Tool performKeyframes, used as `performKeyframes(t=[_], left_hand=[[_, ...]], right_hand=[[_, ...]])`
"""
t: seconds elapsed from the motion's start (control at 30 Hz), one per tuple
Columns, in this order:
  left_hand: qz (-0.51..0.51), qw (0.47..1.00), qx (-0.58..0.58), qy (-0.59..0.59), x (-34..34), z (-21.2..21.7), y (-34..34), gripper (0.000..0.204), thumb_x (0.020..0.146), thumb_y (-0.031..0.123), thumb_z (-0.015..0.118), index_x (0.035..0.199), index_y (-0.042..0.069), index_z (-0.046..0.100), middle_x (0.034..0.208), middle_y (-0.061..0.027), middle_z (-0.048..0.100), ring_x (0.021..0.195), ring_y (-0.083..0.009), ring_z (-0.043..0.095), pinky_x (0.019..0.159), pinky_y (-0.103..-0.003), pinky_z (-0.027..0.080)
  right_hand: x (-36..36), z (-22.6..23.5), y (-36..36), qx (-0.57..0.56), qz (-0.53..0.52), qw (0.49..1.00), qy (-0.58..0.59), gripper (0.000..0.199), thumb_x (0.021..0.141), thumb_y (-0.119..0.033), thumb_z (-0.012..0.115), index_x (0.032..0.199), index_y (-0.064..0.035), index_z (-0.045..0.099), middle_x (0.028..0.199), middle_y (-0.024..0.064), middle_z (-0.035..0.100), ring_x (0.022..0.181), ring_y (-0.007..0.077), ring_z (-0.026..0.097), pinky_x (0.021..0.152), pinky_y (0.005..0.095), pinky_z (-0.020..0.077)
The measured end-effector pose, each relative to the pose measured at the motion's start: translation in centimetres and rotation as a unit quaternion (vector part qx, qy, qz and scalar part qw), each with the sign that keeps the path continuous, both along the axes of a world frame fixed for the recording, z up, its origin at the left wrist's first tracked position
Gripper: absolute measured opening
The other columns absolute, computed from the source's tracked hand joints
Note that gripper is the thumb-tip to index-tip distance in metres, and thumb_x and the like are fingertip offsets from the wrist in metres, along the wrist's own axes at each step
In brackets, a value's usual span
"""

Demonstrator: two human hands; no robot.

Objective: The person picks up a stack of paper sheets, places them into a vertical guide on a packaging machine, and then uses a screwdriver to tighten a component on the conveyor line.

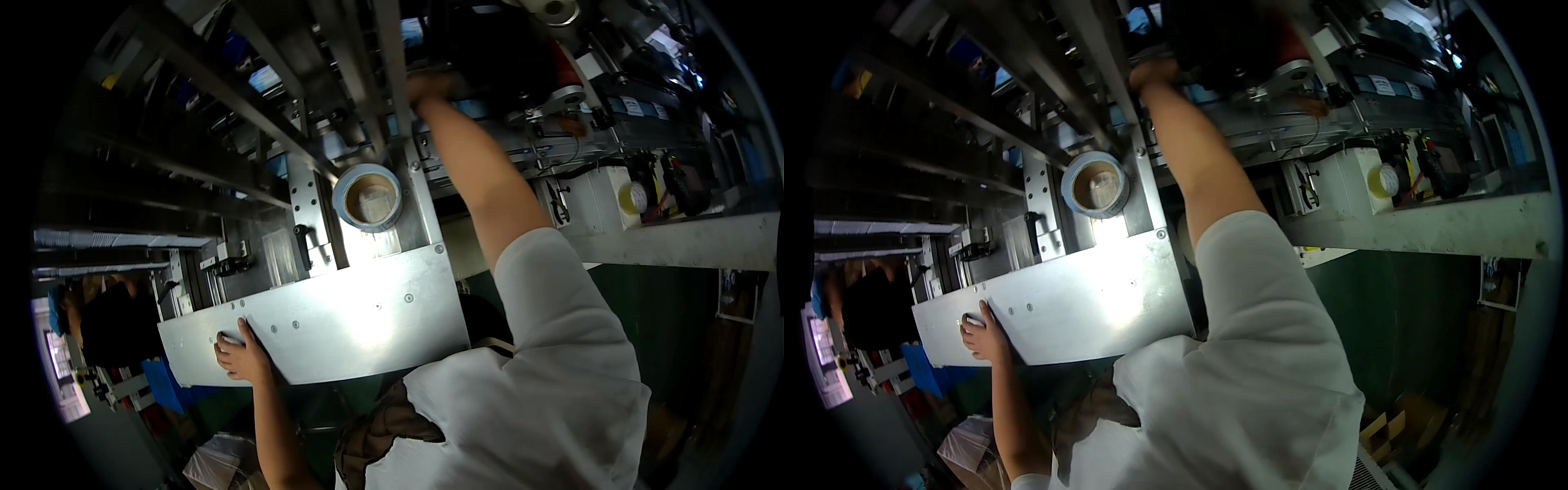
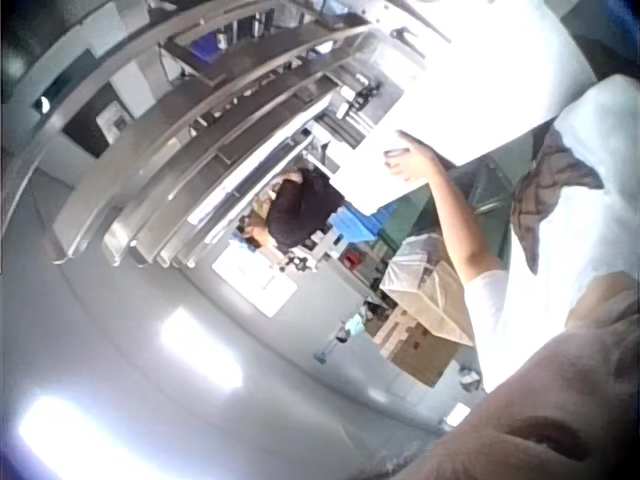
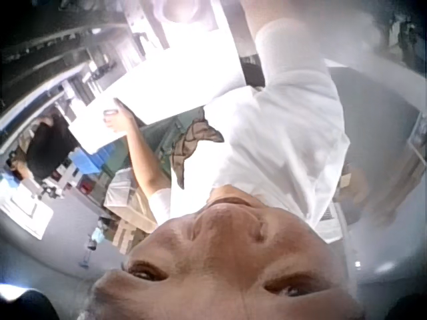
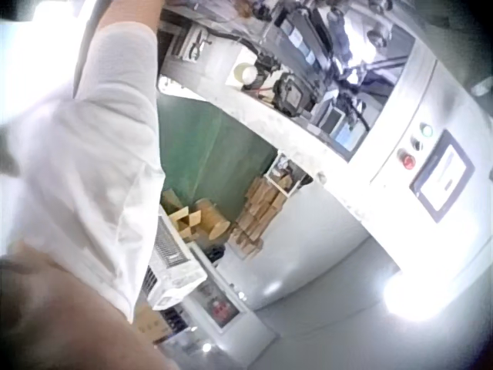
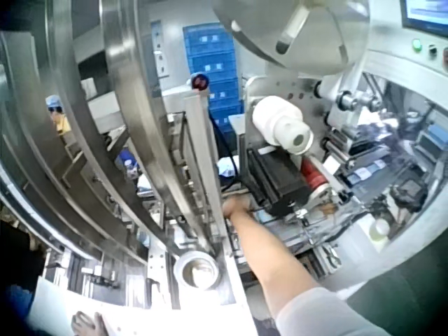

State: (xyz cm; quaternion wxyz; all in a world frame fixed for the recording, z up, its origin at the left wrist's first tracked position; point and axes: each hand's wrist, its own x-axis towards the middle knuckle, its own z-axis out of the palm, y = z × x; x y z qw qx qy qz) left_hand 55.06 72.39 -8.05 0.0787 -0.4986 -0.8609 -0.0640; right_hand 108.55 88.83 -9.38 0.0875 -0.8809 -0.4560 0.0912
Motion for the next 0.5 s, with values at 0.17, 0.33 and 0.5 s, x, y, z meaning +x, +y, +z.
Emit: performKeyframes(t=[0.17,0.33,0.5], left_hand=[[0.012,1.000,-0.005,0.012,-0.2,-0.2,0.0,0.075,0.078,0.069,0.039,0.129,0.014,0.036,0.135,-0.0107,0.031,0.128,-0.0283,0.022,0.098,-0.053,0.019],[0.007,1.000,-0.002,0.011,-0.3,-0.4,0.2,0.076,0.078,0.069,0.039,0.129,0.014,0.036,0.135,-0.0107,0.031,0.128,-0.0284,0.022,0.098,-0.054,0.019],[0.000,1.000,0.005,0.013,-0.4,-0.6,0.2,0.075,0.078,0.069,0.039,0.129,0.015,0.036,0.134,-0.0105,0.031,0.128,-0.0285,0.023,0.097,-0.053,0.020]], right_hand=[[1.0,1.4,-0.4,-0.047,0.062,0.997,-0.003,0.051,0.082,-0.047,0.037,0.109,-0.0111,0.061,0.117,0.0139,0.056,0.110,0.0291,0.053,0.090,0.0413,0.0402],[0.8,1.0,-0.3,-0.019,0.071,0.997,0.002,0.042,0.084,-0.035,0.039,0.108,-0.0097,0.061,0.117,0.0144,0.056,0.109,0.0277,0.053,0.092,0.0400,0.0388],[-0.4,1.3,-0.5,-0.004,-0.009,0.999,0.033,0.037,0.085,-0.031,0.039,0.106,-0.0104,0.062,0.115,0.0143,0.057,0.109,0.0260,0.053,0.091,0.0387,0.0390]])
